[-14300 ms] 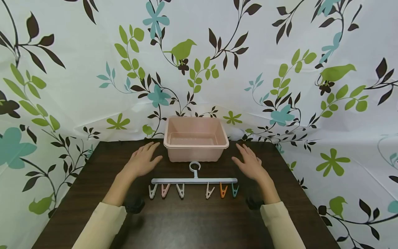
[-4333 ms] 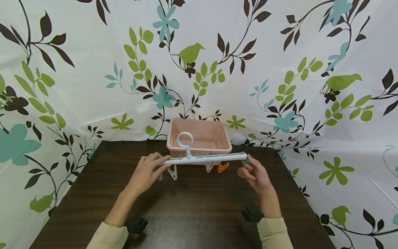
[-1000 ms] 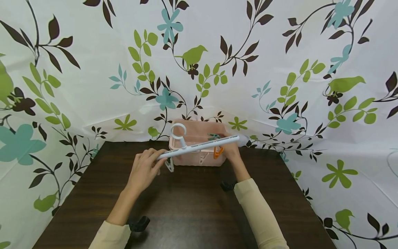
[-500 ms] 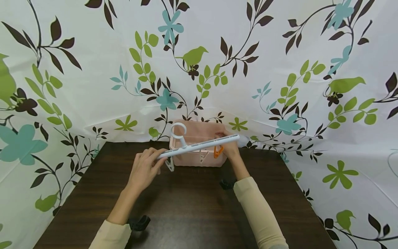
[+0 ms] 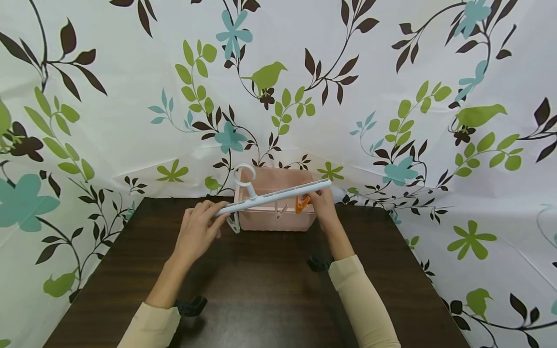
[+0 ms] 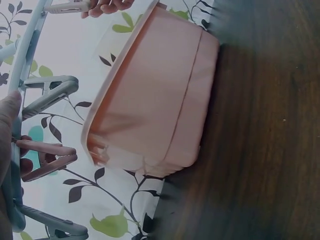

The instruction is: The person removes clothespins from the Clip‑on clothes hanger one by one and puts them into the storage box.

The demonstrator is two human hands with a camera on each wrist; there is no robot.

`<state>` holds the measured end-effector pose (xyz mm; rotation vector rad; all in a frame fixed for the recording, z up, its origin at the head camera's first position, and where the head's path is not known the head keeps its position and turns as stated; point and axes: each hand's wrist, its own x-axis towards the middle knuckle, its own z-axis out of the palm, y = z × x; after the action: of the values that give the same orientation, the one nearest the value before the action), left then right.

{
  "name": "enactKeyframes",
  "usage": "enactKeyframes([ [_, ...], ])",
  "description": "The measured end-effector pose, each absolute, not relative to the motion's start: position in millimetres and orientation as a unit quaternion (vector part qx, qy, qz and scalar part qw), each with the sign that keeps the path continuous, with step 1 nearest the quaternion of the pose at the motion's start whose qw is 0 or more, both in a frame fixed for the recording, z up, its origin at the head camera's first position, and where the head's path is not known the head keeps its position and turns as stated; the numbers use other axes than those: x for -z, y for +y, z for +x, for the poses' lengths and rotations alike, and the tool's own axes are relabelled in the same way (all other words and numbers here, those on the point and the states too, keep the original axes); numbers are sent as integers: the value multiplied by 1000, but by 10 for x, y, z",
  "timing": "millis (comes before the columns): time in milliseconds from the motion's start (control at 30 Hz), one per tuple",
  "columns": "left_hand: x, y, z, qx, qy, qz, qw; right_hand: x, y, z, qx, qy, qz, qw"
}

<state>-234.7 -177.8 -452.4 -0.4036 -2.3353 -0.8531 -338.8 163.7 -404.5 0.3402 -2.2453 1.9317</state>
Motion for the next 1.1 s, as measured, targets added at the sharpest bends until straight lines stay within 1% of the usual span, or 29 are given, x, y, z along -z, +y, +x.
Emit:
enactKeyframes([
  [133,4483,-1779,-2372,328,-880,-154,308,4072,1634,-3303,-706,-694,140,31],
  [300,4440,-1738,-2393,325,-877,-164,313,4118,1652,-3223,-753,-625,206,2],
  [433,4415,-1718,-2394,324,-875,-162,319,4142,1662,-3172,-757,-605,246,-14],
  [600,4417,-1729,-2379,329,-876,-153,318,4178,1705,-3092,-738,-622,260,-4],
  [833,4446,-1763,-2342,337,-875,-144,316,4202,1748,-2986,-660,-704,258,36],
  [1100,4460,-1758,-2336,345,-873,-145,314,4156,1721,-2914,-670,-692,267,35],
])
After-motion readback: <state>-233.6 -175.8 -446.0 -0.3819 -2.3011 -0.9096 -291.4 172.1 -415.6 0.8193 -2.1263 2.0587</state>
